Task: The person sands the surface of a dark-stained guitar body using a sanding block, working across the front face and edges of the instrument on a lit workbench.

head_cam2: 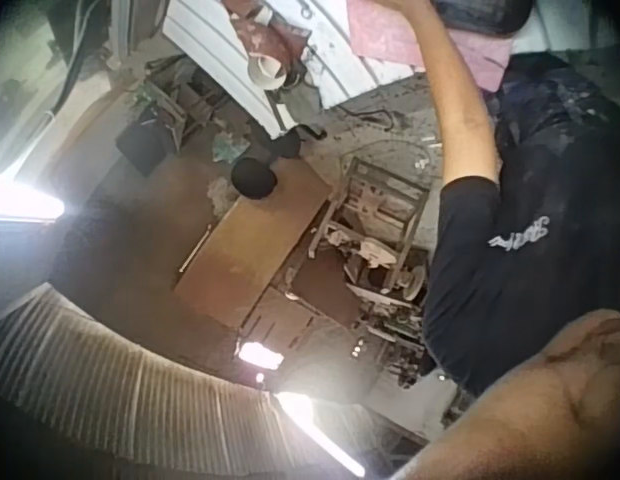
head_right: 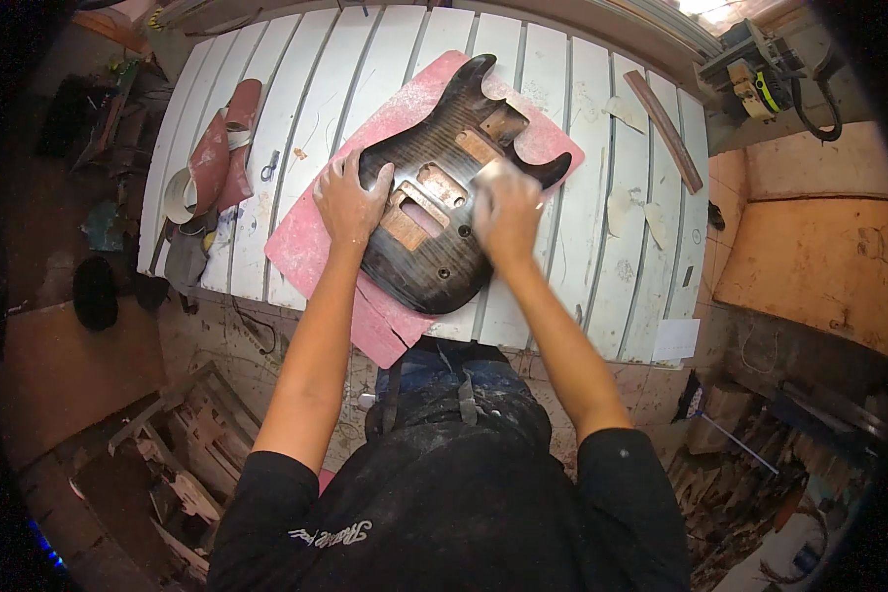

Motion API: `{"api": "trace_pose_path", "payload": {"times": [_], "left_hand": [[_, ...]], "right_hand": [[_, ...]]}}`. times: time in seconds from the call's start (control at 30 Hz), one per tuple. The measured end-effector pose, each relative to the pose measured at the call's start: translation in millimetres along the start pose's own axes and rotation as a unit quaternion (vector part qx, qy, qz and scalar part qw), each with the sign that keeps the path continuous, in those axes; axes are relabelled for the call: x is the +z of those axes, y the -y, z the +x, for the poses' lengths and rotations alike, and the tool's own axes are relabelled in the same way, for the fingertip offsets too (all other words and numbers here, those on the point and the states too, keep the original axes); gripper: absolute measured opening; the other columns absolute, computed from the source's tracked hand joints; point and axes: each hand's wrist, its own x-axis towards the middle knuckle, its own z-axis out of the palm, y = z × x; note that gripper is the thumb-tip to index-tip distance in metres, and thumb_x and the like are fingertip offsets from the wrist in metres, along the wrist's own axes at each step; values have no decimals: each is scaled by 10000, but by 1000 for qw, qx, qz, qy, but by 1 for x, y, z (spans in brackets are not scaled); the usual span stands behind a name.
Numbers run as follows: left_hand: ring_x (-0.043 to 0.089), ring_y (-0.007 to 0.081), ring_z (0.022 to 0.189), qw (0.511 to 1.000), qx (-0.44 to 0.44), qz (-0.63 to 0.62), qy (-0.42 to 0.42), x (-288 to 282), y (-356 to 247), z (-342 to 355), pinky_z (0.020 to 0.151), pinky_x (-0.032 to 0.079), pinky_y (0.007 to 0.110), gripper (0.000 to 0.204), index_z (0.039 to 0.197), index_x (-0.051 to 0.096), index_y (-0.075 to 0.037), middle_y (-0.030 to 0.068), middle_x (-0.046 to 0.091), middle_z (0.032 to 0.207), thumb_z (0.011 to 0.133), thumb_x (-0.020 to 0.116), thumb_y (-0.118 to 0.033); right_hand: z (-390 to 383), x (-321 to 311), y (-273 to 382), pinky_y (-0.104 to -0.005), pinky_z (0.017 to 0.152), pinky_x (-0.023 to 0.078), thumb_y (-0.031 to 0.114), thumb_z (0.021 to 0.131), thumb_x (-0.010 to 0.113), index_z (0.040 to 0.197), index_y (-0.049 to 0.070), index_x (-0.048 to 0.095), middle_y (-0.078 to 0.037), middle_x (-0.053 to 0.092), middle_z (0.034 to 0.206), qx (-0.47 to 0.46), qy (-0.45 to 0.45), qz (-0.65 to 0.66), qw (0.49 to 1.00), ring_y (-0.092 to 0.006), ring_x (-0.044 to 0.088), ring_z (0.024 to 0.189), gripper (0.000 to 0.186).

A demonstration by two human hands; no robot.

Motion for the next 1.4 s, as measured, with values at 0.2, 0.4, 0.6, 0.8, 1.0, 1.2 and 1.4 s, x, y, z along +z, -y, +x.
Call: {"api": "trace_pose_path", "payload": {"times": [0.2,0.4,0.6,0.8,1.0,1.2,1.4], "left_hand": [[542,386,1344,1000,-3,-4,6,1,8,1,1195,314,578,732,1448,616,-138,196,622,1406,908,660,-630],[534,374,1356,1000,-3,-9,12,1,3,1,1201,312,570,728,1448,619,-140,188,615,1423,909,659,-628],[547,372,1339,1000,1,-8,-1,2,3,2,1192,320,558,714,1434,627,-137,179,627,1402,907,669,-617],[559,373,1322,1000,1,-15,-11,2,7,1,1177,332,562,703,1421,635,-133,177,634,1391,905,678,-610],[564,377,1317,1000,5,-20,-9,2,4,2,1171,338,569,693,1416,639,-134,180,636,1388,908,679,-604],[563,378,1319,1000,-6,-14,-6,2,8,-1,1159,356,565,695,1424,634,-141,181,637,1388,909,676,-605],[556,372,1330,1000,-12,-5,-1,0,5,0,1152,365,557,694,1432,630,-153,179,631,1400,912,669,-611]], "right_hand": [[-94,-20,83,-532,981,445,154,822,750,1055,146,694,-167,653,1315,-114,143,96,978,-376,595,1170,239],[4,-6,-16,-524,957,457,157,902,691,1045,65,720,-194,689,1210,-21,-15,-2,1000,-408,602,1094,172],[-52,0,24,-531,977,444,130,867,722,1020,44,691,-227,672,1258,-52,43,24,997,-416,591,1112,178],[-78,-21,52,-533,993,446,125,807,768,1058,107,704,-175,662,1326,-119,135,85,980,-387,606,1133,260],[10,-9,-19,-513,1009,464,174,923,689,1067,53,730,-190,693,1243,38,-24,-44,998,-408,606,1119,192],[-94,-16,92,-510,995,434,123,827,759,1108,84,724,-179,664,1336,-86,129,63,986,-397,583,1173,286],[-42,-8,32,-520,974,471,145,857,740,1027,71,732,-197,682,1264,-43,74,34,996,-412,598,1111,186]]}}
